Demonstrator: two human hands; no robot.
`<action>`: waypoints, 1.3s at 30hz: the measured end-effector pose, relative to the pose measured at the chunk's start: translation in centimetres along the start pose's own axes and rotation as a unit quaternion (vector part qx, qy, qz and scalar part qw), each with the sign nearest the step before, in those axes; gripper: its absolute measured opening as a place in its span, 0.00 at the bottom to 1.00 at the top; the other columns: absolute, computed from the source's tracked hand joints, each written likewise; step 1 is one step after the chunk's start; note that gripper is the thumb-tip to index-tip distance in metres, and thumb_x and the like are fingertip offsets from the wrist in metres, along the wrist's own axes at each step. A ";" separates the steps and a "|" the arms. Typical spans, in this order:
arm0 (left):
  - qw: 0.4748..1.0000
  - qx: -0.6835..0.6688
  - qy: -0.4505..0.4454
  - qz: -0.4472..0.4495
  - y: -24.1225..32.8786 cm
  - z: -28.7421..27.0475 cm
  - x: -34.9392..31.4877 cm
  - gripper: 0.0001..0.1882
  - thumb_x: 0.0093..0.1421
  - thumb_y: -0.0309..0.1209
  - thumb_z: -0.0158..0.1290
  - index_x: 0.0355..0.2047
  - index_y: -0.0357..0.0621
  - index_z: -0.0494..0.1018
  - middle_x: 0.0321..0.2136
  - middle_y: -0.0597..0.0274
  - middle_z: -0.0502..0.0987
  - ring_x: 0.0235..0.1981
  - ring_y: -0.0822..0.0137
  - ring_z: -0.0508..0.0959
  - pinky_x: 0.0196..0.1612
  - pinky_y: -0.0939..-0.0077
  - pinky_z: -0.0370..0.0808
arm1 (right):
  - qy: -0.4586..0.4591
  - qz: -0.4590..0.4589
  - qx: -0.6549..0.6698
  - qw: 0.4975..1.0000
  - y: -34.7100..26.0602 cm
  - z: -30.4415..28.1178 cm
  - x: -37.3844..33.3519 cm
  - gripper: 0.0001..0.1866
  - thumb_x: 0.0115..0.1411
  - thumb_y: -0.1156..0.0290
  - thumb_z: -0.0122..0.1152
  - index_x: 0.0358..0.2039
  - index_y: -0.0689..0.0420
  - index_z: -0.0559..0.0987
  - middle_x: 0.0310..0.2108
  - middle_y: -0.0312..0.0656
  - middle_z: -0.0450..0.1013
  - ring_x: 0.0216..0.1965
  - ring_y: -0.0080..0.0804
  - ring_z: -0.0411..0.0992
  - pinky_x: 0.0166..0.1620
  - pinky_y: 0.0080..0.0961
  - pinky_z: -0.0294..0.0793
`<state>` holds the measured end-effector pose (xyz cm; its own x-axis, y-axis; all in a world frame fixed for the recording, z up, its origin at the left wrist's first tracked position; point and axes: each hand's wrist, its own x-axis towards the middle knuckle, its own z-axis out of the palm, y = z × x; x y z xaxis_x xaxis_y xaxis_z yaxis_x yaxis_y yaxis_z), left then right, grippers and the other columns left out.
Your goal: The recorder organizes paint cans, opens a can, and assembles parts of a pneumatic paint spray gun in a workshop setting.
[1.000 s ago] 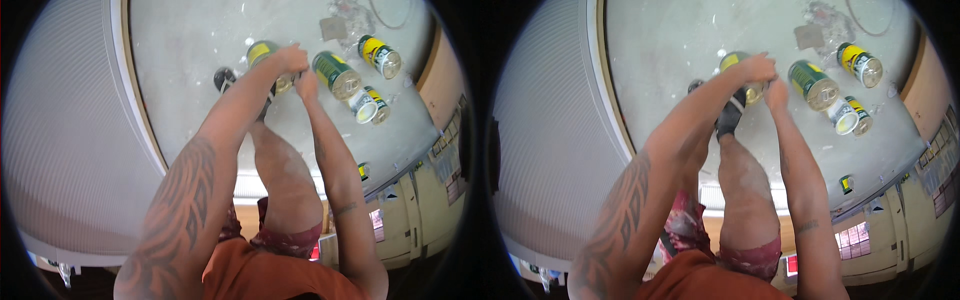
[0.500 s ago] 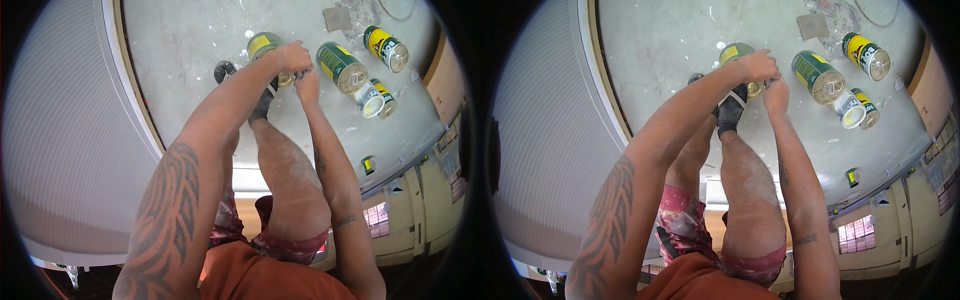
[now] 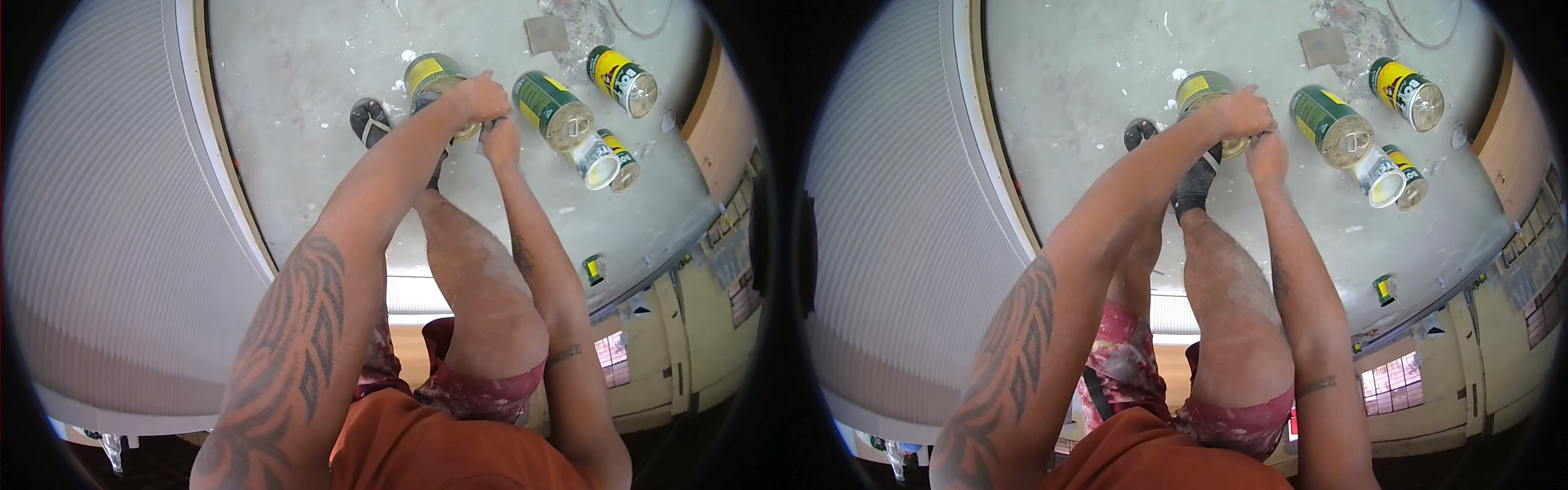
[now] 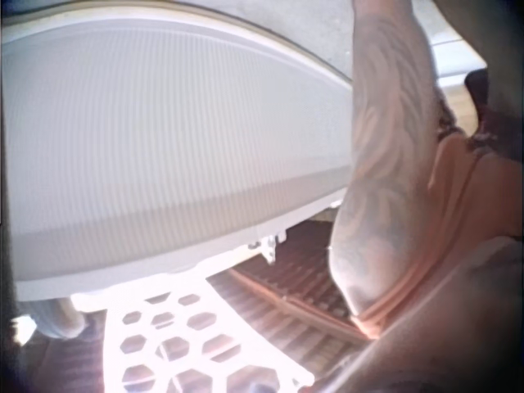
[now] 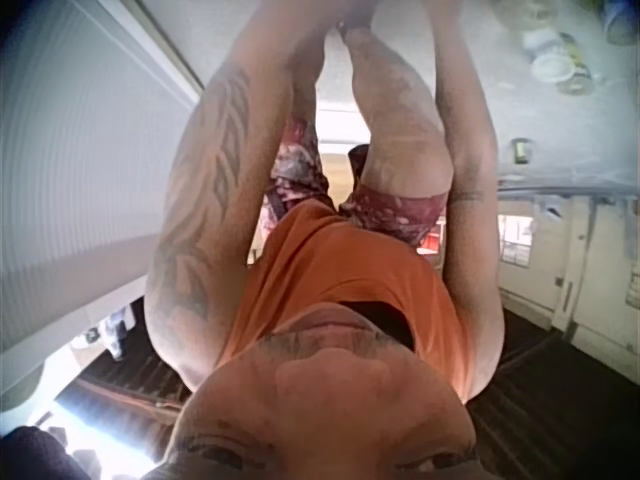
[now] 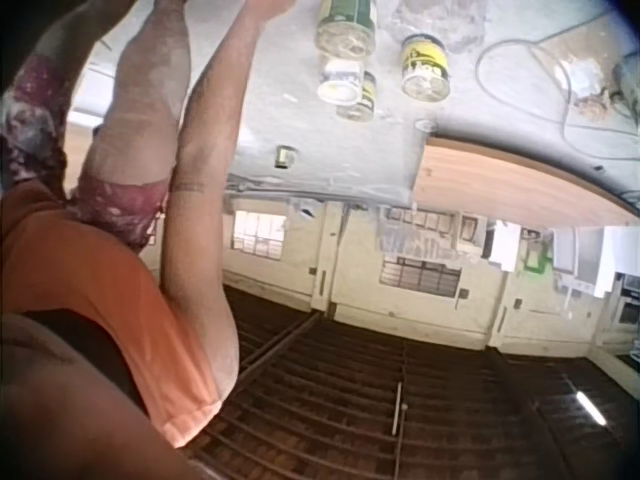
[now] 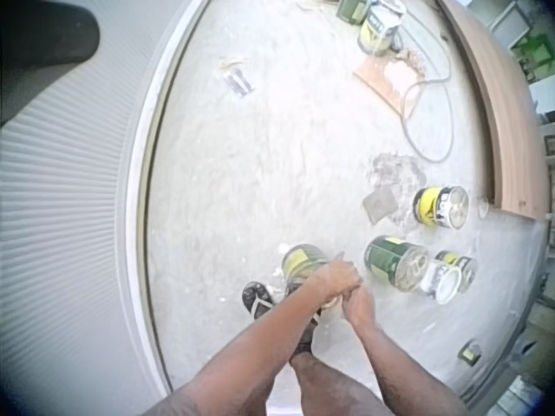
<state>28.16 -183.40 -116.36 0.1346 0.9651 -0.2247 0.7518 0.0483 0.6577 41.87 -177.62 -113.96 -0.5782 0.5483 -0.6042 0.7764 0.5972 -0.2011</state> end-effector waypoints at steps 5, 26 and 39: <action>1.000 -0.014 -0.020 0.012 -0.9 1.0 -0.1 0.10 0.57 0.29 0.52 0.38 0.57 0.78 0.36 0.66 0.81 0.47 0.61 0.79 0.63 0.44 0.63 | 0.024 0.038 0.000 0.999 -0.4 1.6 -0.3 0.10 0.57 0.71 0.60 0.30 0.67 0.81 0.29 0.61 0.76 0.35 0.60 0.76 0.40 0.49 0.73; 0.989 0.021 -0.112 0.099 0.6 0.4 1.9 0.13 0.56 0.30 0.53 0.40 0.57 0.80 0.37 0.64 0.82 0.48 0.61 0.79 0.66 0.40 0.56 | 0.065 0.114 0.111 0.985 0.9 3.0 -2.9 0.13 0.57 0.69 0.61 0.32 0.68 0.80 0.31 0.64 0.76 0.37 0.62 0.75 0.42 0.48 0.73; 0.985 0.065 -0.117 0.107 1.8 1.1 1.6 0.09 0.55 0.30 0.54 0.36 0.56 0.80 0.32 0.64 0.82 0.45 0.61 0.80 0.66 0.40 0.57 | -0.035 0.103 0.102 0.989 1.1 2.4 -3.4 0.10 0.57 0.71 0.60 0.32 0.66 0.80 0.34 0.60 0.77 0.39 0.62 0.75 0.44 0.50 0.73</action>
<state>30.47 -182.03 -116.30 0.4324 0.8630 -0.2612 0.7647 -0.1975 0.6134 45.31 -180.22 -114.04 -0.3887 0.6008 -0.6985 0.9148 0.3421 -0.2148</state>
